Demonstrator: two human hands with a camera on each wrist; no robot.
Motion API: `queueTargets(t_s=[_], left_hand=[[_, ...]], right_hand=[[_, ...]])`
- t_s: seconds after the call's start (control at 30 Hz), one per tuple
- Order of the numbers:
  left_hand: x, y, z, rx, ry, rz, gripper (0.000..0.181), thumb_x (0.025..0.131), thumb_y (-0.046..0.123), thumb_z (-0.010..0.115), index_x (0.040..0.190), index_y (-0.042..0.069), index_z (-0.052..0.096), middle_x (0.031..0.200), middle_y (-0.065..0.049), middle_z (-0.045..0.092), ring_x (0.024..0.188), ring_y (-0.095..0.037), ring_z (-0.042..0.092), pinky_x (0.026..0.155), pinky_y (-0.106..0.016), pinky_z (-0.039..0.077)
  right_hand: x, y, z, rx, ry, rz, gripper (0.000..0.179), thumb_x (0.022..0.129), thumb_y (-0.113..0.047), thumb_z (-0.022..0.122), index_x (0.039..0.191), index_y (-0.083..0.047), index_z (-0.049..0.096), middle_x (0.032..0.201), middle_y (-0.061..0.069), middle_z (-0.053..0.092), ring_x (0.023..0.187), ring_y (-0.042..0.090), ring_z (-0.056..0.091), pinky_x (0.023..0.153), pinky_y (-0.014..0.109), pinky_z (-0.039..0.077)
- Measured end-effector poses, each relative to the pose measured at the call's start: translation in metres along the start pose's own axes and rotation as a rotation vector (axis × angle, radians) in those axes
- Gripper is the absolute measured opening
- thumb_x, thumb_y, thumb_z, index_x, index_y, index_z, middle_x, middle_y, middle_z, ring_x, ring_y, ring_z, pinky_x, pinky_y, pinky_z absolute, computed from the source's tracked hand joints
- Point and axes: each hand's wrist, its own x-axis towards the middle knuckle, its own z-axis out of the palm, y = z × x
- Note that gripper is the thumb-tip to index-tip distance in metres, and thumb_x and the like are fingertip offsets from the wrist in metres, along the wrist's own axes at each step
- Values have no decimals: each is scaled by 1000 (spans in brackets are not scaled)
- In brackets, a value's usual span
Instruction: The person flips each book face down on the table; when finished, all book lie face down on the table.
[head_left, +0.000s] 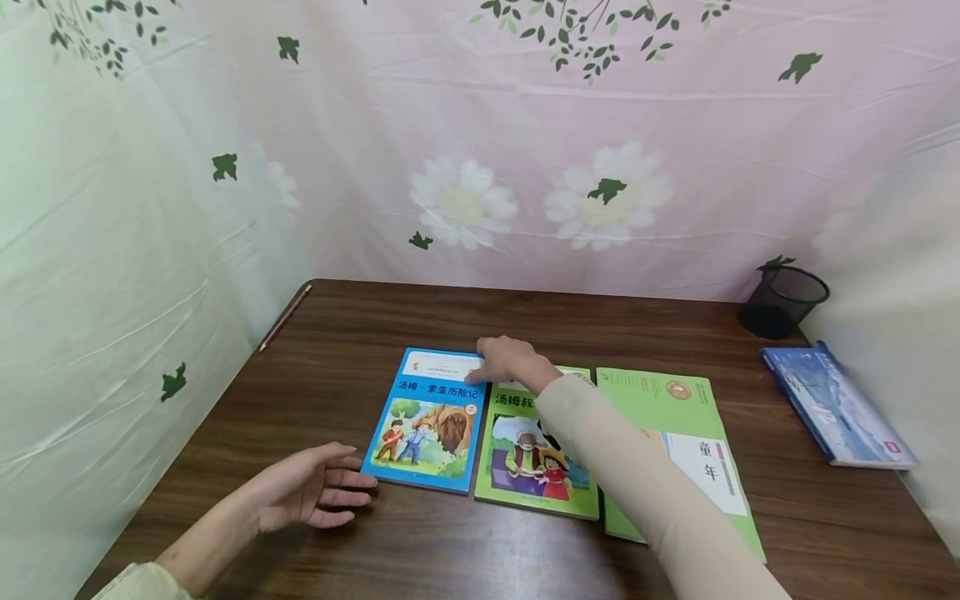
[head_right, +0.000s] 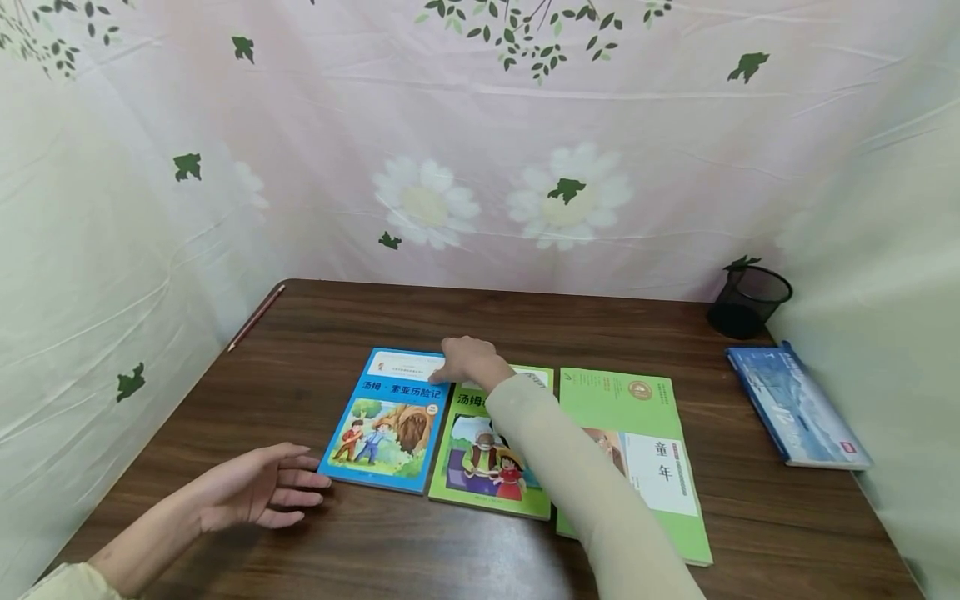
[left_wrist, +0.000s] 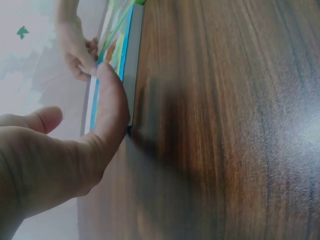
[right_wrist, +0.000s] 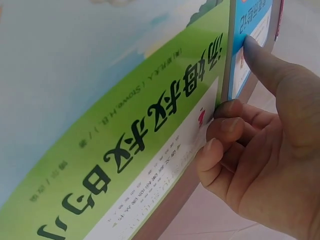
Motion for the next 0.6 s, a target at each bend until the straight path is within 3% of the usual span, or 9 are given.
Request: queueTargets(t_s=[0.27,0.6], left_hand=[[-2,-1,1,-88,-25,3,68,107,39,37,149,-12,20,118,-7,72,103,-18,70,86,-34,59],[-4,-2,2,-160,-53,29,40,106,35,42,125,2,48,111,-4,73,99,-15,71,84,-29,59]], right_hand=[[4,5,1,55,-3,4,62,89,-54,69,134,-14,53,120,7,65,98,24,59,93,46,52],[8,8,5,63,-22,10,61,90,-56,67,133,-16,49,120,7,64,96,23,58,89,44,52]])
